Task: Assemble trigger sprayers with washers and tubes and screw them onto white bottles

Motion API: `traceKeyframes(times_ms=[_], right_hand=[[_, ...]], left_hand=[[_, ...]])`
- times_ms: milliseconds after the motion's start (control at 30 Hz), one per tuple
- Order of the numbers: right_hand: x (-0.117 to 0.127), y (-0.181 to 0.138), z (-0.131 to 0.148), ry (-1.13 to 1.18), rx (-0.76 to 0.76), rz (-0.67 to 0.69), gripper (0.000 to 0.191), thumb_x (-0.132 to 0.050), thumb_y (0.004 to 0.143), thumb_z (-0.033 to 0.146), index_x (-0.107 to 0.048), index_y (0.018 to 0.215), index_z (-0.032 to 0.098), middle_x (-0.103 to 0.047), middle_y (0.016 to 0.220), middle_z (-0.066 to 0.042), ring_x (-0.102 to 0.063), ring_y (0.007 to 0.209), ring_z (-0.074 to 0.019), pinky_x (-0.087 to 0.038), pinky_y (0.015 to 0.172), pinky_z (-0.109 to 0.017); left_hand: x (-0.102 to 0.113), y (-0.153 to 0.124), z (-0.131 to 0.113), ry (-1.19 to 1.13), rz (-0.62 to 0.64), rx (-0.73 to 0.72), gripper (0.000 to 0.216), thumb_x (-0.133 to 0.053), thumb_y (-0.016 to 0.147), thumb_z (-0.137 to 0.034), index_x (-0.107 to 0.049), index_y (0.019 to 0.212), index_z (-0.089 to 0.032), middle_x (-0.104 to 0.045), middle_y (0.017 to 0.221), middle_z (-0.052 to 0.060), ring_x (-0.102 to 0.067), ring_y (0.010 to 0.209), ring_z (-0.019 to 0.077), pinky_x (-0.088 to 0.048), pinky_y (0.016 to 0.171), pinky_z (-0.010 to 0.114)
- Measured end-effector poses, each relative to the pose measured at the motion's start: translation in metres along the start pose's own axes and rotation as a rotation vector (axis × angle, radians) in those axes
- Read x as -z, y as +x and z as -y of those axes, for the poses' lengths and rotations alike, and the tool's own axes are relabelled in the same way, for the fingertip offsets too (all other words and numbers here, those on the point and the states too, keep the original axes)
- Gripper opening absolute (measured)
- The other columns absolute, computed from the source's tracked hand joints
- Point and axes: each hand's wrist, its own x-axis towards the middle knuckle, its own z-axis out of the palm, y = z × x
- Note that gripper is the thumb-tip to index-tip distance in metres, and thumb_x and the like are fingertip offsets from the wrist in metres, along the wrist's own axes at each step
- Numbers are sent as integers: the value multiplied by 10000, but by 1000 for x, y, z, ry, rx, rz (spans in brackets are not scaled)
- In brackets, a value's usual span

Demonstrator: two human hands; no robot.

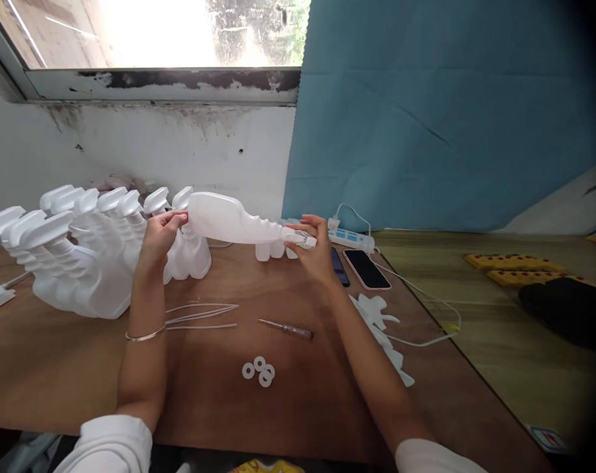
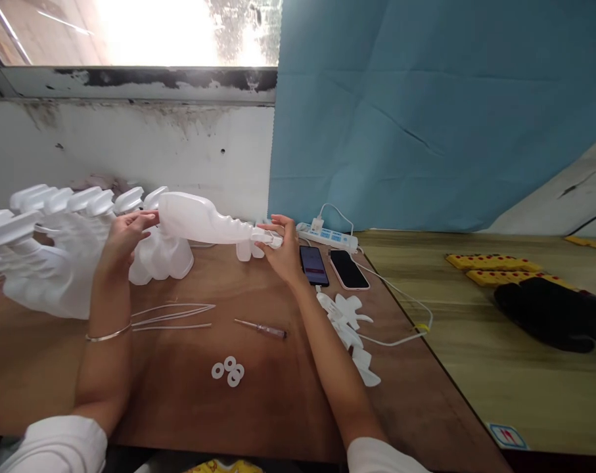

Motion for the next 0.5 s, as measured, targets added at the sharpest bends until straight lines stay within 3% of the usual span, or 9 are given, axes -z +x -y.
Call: traceKeyframes(times_ms=[133, 367, 500], right_hand=[[4, 1, -4, -28, -23, 75, 531, -682, 672, 212, -354, 1088, 236, -637, 976, -38, -497, 1094, -206, -340, 946, -428], [10, 3, -15, -88, -47, 116, 485, -665, 707, 231, -357, 1081, 232, -624, 1013, -37, -494, 1101, -216, -340, 954, -463], [14, 5, -9, -107, -4, 108, 439, -653, 725, 217, -371, 1059, 250, -611, 1060, -28, -500, 1106, -211, -329, 974, -458]], left_hand=[[3, -6, -2, -36, -15, 14, 201, -557, 684, -285, -658, 795, -150, -660, 885, 68, -592, 915, 227, -414, 872, 373], [11, -6, -1, -18, 134, 126, 301, -563, 718, -352, -651, 861, -102, -661, 871, 124, -584, 921, 269, -369, 874, 483], [14, -5, -3, -58, 109, 154, 337, -563, 707, -402, -637, 822, -94, -654, 870, 139, -574, 911, 271, -363, 868, 475]])
